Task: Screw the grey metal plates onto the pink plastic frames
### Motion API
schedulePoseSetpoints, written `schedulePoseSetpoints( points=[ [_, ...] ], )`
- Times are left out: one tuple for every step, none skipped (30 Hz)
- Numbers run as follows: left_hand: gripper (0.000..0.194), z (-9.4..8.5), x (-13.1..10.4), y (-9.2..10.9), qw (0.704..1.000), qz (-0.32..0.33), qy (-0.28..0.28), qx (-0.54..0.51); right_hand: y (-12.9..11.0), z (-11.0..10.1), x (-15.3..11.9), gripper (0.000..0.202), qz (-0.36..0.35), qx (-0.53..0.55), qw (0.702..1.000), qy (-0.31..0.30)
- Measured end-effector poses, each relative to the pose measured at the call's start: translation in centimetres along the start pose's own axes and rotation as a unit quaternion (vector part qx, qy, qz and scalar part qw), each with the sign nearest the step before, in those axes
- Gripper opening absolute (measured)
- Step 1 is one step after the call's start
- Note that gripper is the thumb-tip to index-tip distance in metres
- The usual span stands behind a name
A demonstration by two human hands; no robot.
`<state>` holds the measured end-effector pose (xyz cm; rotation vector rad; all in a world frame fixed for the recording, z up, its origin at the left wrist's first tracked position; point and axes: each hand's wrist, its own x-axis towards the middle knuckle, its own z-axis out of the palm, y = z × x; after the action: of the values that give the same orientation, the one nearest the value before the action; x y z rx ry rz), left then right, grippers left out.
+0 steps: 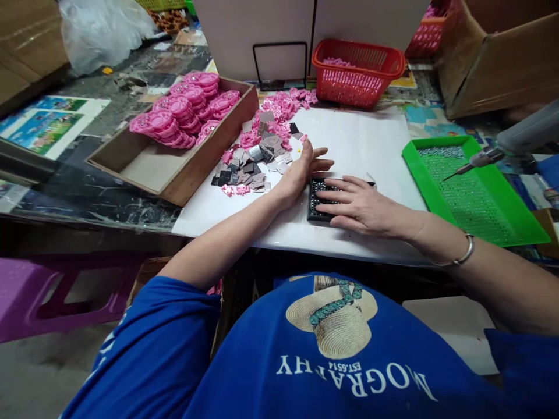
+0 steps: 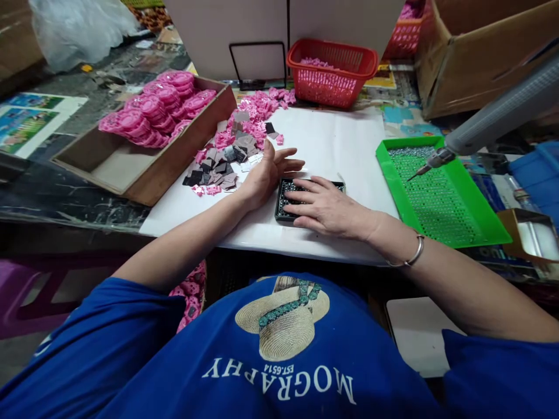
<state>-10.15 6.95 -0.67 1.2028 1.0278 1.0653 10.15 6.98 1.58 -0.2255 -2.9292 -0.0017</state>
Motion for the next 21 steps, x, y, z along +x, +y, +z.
schedulePoseSetpoints(
  points=[
    [0.090, 0.0, 0.0, 0.0, 1.000, 0.000, 0.000, -0.002, 0.1, 0.0, 0.0, 0.041, 0.020, -0.013, 1.000, 0.008],
    [0.091, 0.0, -0.1, -0.1, 1.000, -0.001, -0.001, -0.002, 0.2, -0.2, -0.2, 0.042, 0.040, -0.020, 0.999, 0.019],
    [0.092, 0.0, -0.1, -0.1, 1.000, -0.003, -0.004, -0.003, 0.2, -0.5, -0.4, 0.041, 0.058, -0.018, 0.998, 0.035],
    [0.093, 0.0, -0.1, -0.2, 1.000, -0.005, -0.007, -0.002, 0.2, -0.9, -0.7, 0.039, 0.077, -0.009, 0.995, 0.055],
    [0.093, 0.0, -0.2, -0.3, 1.000, -0.005, -0.012, -0.001, 0.2, -1.3, -1.0, 0.036, 0.096, 0.004, 0.992, 0.081],
    [0.092, 0.0, -0.2, -0.3, 1.000, -0.003, -0.016, 0.002, 0.0, -1.8, -1.5, 0.033, 0.116, 0.020, 0.987, 0.105],
    [0.091, 0.0, -0.3, -0.4, 1.000, 0.001, -0.020, 0.005, -0.2, -2.1, -2.0, 0.029, 0.131, 0.032, 0.983, 0.126],
    [0.091, 0.0, -0.3, -0.4, 1.000, 0.005, -0.023, 0.008, -0.5, -2.3, -2.5, 0.025, 0.137, 0.038, 0.980, 0.138],
    [0.090, 0.0, -0.4, -0.4, 1.000, 0.010, -0.025, 0.011, -0.9, -2.4, -3.0, 0.023, 0.131, 0.035, 0.981, 0.140],
    [0.090, 0.0, -0.5, -0.4, 0.999, 0.014, -0.026, 0.015, -1.3, -2.2, -3.5, 0.023, 0.116, 0.023, 0.984, 0.135],
    [0.090, 0.0, -0.5, -0.4, 0.999, 0.020, -0.027, 0.020, -1.7, -2.0, -3.9, 0.024, 0.099, 0.003, 0.987, 0.127],
    [0.090, 0.0, -0.6, -0.4, 0.999, 0.026, -0.029, 0.028, -2.1, -1.7, -4.2, 0.025, 0.087, -0.021, 0.989, 0.120],
    [0.090, 0.1, -0.8, -0.3, 0.998, 0.035, -0.029, 0.040, -2.4, -1.3, -4.4, 0.025, 0.083, -0.045, 0.989, 0.117],
    [0.091, 0.1, -0.9, -0.3, 0.997, 0.044, -0.031, 0.054, -2.6, -1.0, -4.6, 0.024, 0.084, -0.063, 0.988, 0.116],
    [0.090, 0.2, -1.1, -0.2, 0.996, 0.052, -0.033, 0.072, -2.8, -0.8, -4.8, 0.022, 0.092, -0.074, 0.986, 0.116],
    [0.090, 0.2, -1.4, -0.1, 0.994, 0.058, -0.036, 0.090, -2.8, -0.6, -4.9, 0.021, 0.102, -0.078, 0.985, 0.113],
    [0.089, 0.2, -1.6, 0.0, 0.991, 0.063, -0.039, 0.109, -2.8, -0.5, -5.1, 0.020, 0.109, -0.079, 0.985, 0.107],
    [0.089, 0.2, -1.8, 0.0, 0.989, 0.065, -0.042, 0.126, -2.7, -0.5, -5.3, 0.020, 0.114, -0.078, 0.985, 0.100],
    [0.089, 0.2, -1.9, 0.2, 0.987, 0.066, -0.046, 0.140, -2.6, -0.6, -5.5, 0.021, 0.117, -0.077, 0.986, 0.092],
    [0.090, 0.1, -2.0, 0.3, 0.985, 0.064, -0.052, 0.151, -2.5, -0.7, -5.8, 0.021, 0.119, -0.077, 0.986, 0.084],
    [0.091, 0.1, -1.9, 0.6, 0.983, 0.063, -0.059, 0.159, -2.3, -0.8, -6.0, 0.022, 0.120, -0.077, 0.987, 0.078]
  ],
)
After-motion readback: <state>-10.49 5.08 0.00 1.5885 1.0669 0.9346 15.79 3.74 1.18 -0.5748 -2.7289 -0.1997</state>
